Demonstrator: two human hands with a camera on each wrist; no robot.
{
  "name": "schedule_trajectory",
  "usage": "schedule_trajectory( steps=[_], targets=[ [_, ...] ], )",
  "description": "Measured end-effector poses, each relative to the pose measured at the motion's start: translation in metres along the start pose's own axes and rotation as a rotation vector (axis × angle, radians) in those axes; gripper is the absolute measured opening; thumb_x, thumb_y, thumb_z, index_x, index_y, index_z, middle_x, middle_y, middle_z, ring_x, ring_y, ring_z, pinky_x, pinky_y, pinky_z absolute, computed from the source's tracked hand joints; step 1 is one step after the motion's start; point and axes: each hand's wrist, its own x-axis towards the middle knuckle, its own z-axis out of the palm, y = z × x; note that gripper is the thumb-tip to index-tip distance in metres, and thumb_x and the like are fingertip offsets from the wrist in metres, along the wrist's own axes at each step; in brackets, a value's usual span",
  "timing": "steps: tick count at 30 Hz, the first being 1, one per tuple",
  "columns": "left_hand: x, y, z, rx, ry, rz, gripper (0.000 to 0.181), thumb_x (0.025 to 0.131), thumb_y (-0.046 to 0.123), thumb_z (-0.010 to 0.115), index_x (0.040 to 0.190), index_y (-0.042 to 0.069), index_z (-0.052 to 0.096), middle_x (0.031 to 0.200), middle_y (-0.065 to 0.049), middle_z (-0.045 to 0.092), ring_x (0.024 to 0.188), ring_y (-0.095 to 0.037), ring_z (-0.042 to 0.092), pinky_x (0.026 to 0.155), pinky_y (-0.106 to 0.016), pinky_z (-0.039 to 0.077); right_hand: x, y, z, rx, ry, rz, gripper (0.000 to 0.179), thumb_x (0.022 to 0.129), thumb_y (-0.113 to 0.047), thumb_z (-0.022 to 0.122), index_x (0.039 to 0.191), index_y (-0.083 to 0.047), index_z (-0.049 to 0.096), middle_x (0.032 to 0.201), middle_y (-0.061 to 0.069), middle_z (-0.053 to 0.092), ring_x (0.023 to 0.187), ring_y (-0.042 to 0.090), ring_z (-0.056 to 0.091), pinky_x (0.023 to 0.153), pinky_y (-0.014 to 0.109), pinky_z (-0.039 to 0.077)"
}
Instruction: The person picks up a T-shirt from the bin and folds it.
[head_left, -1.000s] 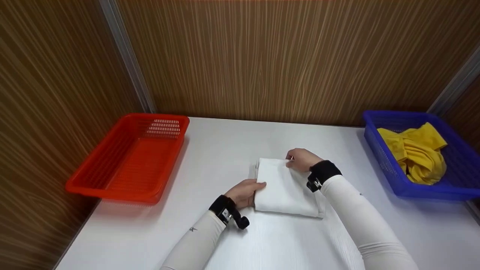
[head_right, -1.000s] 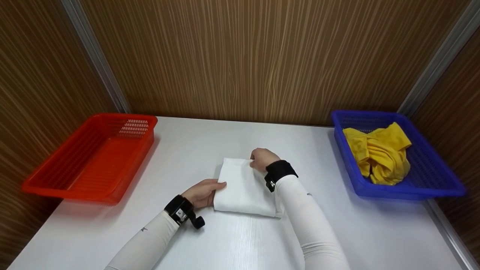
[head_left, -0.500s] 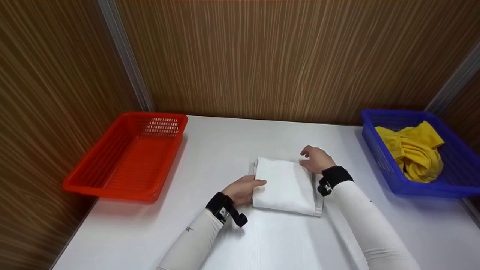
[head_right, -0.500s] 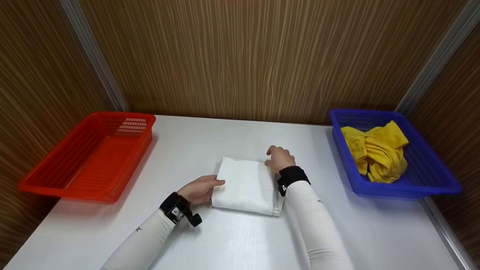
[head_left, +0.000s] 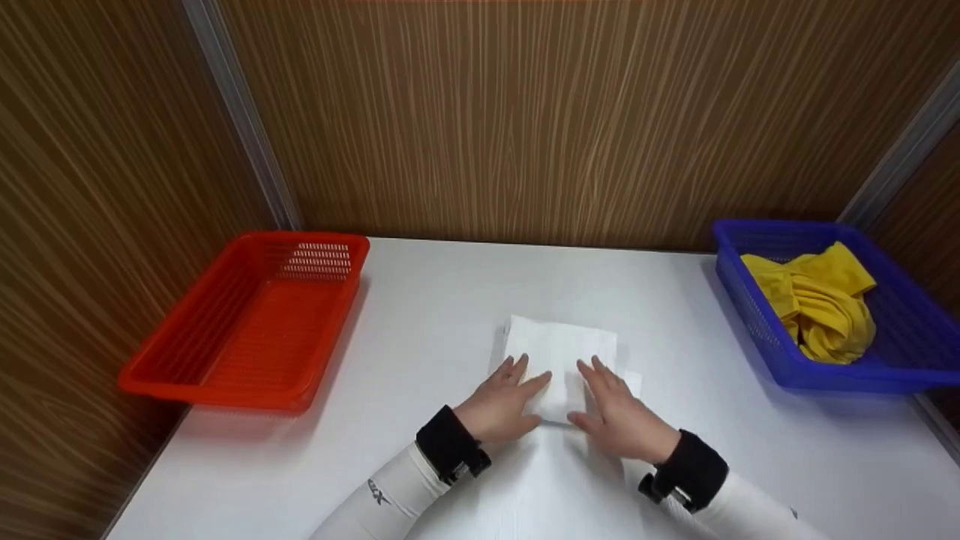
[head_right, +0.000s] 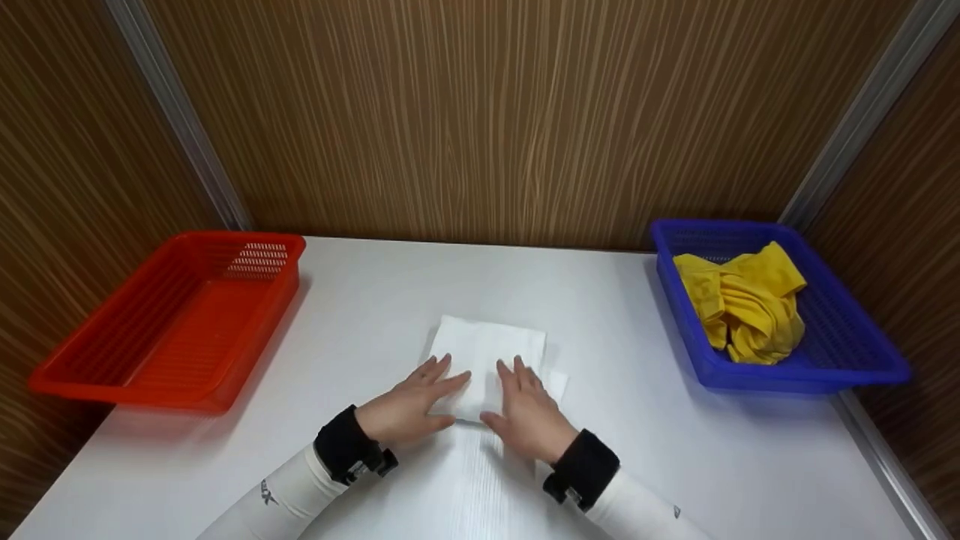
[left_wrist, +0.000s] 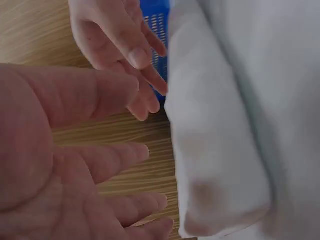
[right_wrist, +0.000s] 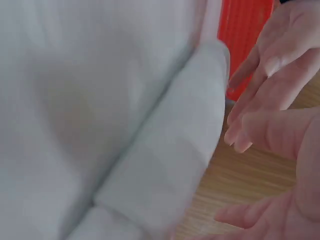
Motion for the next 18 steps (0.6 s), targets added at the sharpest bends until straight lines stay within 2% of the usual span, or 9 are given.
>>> schedule_trajectory(
  steps=[3, 8, 13, 18],
  targets=[
    [-0.002, -0.001, 0.013, 0.119, -0.029, 0.007, 0.072, 0.1, 0.032, 0.064, 0.163, 0.032, 0.03, 0.17, -0.022, 0.018, 0.159, -0.038, 0.017, 0.126, -0.056, 0.026, -0.017, -0.001, 0.011, -0.025, -0.061, -0.001, 0.08, 0.099, -0.039, 0.066, 0.161, -0.006, 0.028, 0.166, 0.033, 0.017, 0.153, 0.055, 0.016, 0.115, 0.077, 0.022],
    [-0.003, 0.0, 0.02, 0.212, -0.069, 0.008, 0.08, 0.098, 0.032, 0.067, 0.163, 0.042, 0.02, 0.168, -0.03, 0.016, 0.158, -0.041, 0.017, 0.124, -0.063, 0.024, -0.026, -0.001, 0.017, -0.091, -0.13, 0.025, 0.079, 0.099, -0.048, 0.063, 0.163, -0.016, 0.028, 0.169, 0.029, 0.013, 0.156, 0.051, 0.01, 0.109, 0.085, 0.015],
    [0.0, 0.004, 0.018, 0.275, -0.089, -0.001, 0.08, 0.098, 0.033, 0.067, 0.162, 0.046, 0.021, 0.165, -0.033, 0.021, 0.157, -0.043, 0.02, 0.123, -0.066, 0.021, -0.023, -0.003, 0.017, -0.149, -0.164, 0.033, 0.079, 0.099, -0.05, 0.063, 0.162, -0.017, 0.031, 0.167, 0.033, 0.014, 0.155, 0.054, 0.012, 0.107, 0.087, 0.015],
    [0.009, 0.007, 0.016, 0.313, -0.076, -0.035, 0.078, 0.099, 0.034, 0.067, 0.161, 0.046, 0.023, 0.163, -0.033, 0.028, 0.156, -0.044, 0.024, 0.124, -0.066, 0.021, -0.01, 0.001, 0.015, -0.199, -0.16, 0.006, 0.078, 0.098, -0.048, 0.065, 0.161, -0.013, 0.034, 0.165, 0.036, 0.018, 0.153, 0.057, 0.016, 0.105, 0.087, 0.02]
  ],
)
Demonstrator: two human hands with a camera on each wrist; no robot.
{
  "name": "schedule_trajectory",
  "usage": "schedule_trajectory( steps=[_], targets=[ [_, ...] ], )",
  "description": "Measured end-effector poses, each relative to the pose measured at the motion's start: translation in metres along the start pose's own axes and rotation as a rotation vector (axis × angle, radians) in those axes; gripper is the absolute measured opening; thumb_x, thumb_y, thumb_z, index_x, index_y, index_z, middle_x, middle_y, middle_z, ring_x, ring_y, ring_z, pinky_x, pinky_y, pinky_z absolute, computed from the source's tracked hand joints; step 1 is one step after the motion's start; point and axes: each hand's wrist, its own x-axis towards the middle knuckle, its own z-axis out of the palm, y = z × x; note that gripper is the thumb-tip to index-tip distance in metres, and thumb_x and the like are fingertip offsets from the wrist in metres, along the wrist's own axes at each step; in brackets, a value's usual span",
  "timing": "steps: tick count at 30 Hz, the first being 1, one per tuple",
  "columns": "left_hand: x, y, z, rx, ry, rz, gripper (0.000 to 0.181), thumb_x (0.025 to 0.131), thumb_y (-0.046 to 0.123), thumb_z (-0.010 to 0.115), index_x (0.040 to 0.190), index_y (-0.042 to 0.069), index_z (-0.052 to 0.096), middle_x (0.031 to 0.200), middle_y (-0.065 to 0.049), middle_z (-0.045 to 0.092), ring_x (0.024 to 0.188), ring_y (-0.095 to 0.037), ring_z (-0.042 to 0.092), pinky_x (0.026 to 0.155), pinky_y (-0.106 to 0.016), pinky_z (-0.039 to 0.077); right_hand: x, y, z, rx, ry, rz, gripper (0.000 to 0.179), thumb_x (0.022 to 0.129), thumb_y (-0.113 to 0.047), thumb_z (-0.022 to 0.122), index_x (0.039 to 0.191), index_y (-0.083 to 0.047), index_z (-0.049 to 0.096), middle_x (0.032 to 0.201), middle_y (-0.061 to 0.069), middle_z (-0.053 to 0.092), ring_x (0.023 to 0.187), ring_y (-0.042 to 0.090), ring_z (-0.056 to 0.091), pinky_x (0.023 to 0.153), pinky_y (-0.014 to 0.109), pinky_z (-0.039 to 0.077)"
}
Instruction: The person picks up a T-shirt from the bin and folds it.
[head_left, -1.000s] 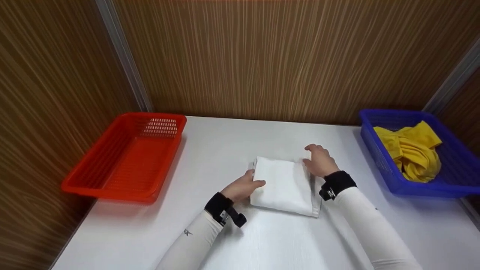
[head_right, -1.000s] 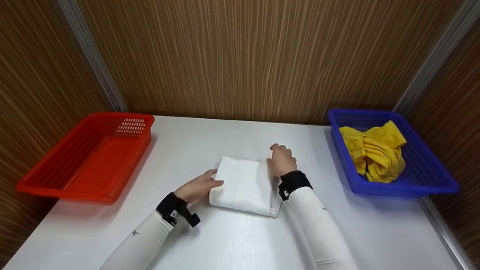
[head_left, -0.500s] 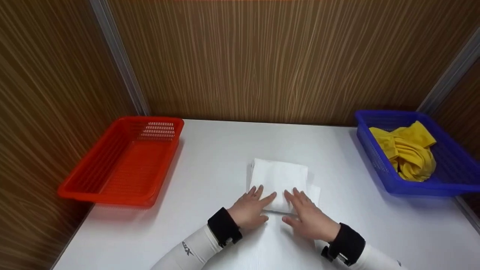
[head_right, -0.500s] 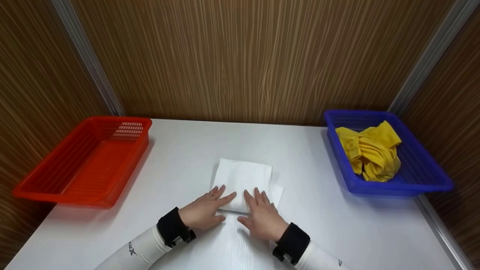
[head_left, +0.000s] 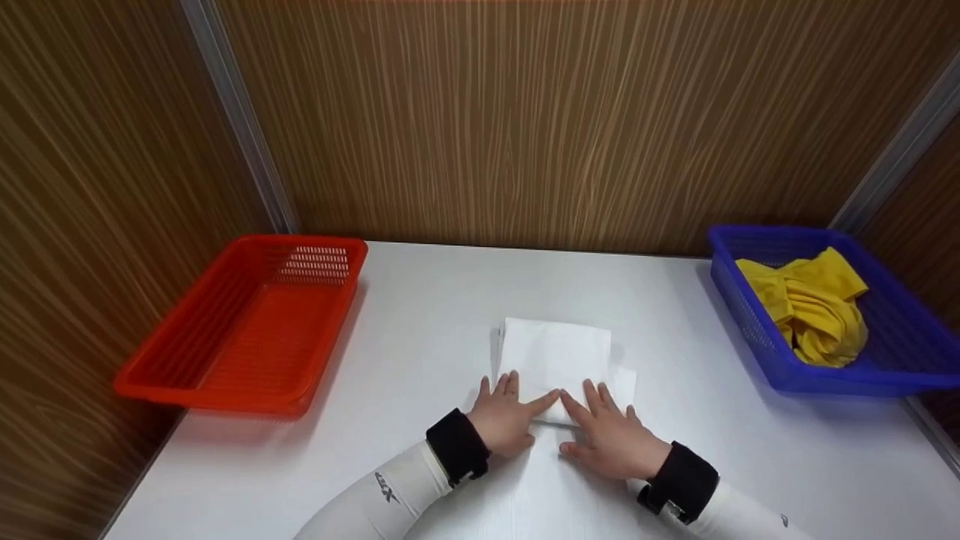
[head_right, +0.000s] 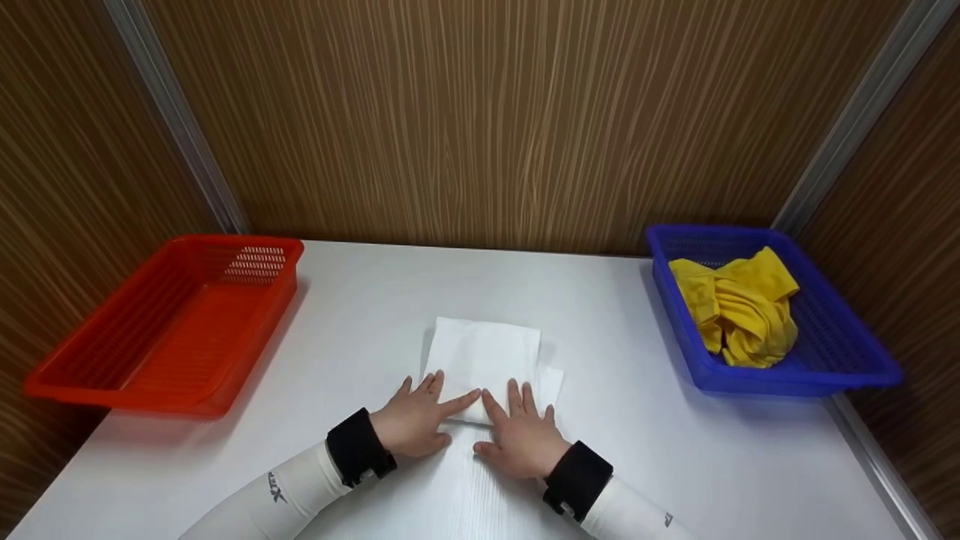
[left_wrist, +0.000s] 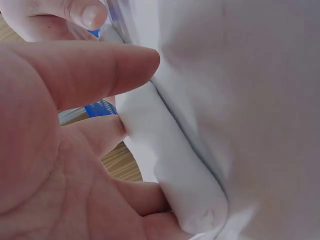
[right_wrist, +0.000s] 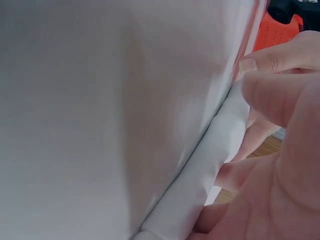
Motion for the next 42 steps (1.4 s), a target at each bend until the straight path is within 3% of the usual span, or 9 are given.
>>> schedule_trajectory(
  steps=[8, 19, 28, 36, 39, 42],
  targets=[
    [0.034, -0.009, -0.013, -0.002, 0.012, -0.06, 0.075, 0.098, 0.031, 0.066, 0.16, 0.046, 0.027, 0.161, -0.028, 0.037, 0.157, -0.041, 0.023, 0.124, -0.067, 0.019, 0.037, 0.016, -0.011, -0.074, -0.012, -0.022, 0.08, 0.099, -0.05, 0.062, 0.161, -0.01, 0.031, 0.164, 0.037, 0.017, 0.151, 0.059, 0.016, 0.106, 0.086, 0.022],
    [0.075, -0.025, -0.027, -0.047, 0.027, -0.122, 0.075, 0.098, 0.025, 0.063, 0.16, 0.046, 0.027, 0.165, -0.029, 0.027, 0.158, -0.041, 0.02, 0.124, -0.068, 0.014, 0.086, 0.031, -0.03, -0.054, -0.019, 0.007, 0.077, 0.1, -0.049, 0.06, 0.162, -0.012, 0.031, 0.166, 0.035, 0.015, 0.153, 0.057, 0.012, 0.11, 0.085, 0.015],
    [0.093, -0.031, -0.039, -0.05, 0.045, -0.141, 0.074, 0.1, 0.022, 0.062, 0.159, 0.048, 0.027, 0.165, -0.028, 0.026, 0.158, -0.04, 0.021, 0.124, -0.068, 0.017, 0.11, 0.041, -0.038, -0.029, 0.007, 0.053, 0.076, 0.099, -0.051, 0.061, 0.161, -0.016, 0.034, 0.166, 0.032, 0.019, 0.155, 0.054, 0.013, 0.111, 0.084, 0.014],
    [0.096, -0.036, -0.036, -0.077, 0.044, -0.151, 0.074, 0.1, 0.02, 0.06, 0.16, 0.048, 0.026, 0.167, -0.028, 0.021, 0.159, -0.038, 0.016, 0.125, -0.067, 0.014, 0.115, 0.044, -0.039, 0.006, -0.002, 0.063, 0.079, 0.098, -0.057, 0.06, 0.162, -0.018, 0.034, 0.168, 0.029, 0.018, 0.156, 0.051, 0.011, 0.114, 0.082, 0.011],
    [0.096, -0.038, -0.033, -0.154, 0.109, -0.147, 0.073, 0.102, 0.028, 0.06, 0.162, 0.044, 0.023, 0.167, -0.031, 0.016, 0.159, -0.042, 0.013, 0.126, -0.065, 0.012, 0.116, 0.045, -0.041, 0.061, 0.044, 0.062, 0.081, 0.098, -0.062, 0.056, 0.163, -0.019, 0.031, 0.169, 0.026, 0.017, 0.157, 0.049, 0.009, 0.115, 0.081, 0.007],
    [0.097, -0.04, -0.033, -0.236, 0.245, -0.154, 0.073, 0.104, 0.042, 0.057, 0.165, 0.037, 0.016, 0.168, -0.034, 0.008, 0.159, -0.046, 0.008, 0.128, -0.062, 0.01, 0.119, 0.045, -0.046, 0.117, 0.171, 0.08, 0.08, 0.101, -0.061, 0.051, 0.164, -0.019, 0.025, 0.171, 0.024, 0.01, 0.158, 0.047, 0.005, 0.116, 0.081, 0.002]
  ],
)
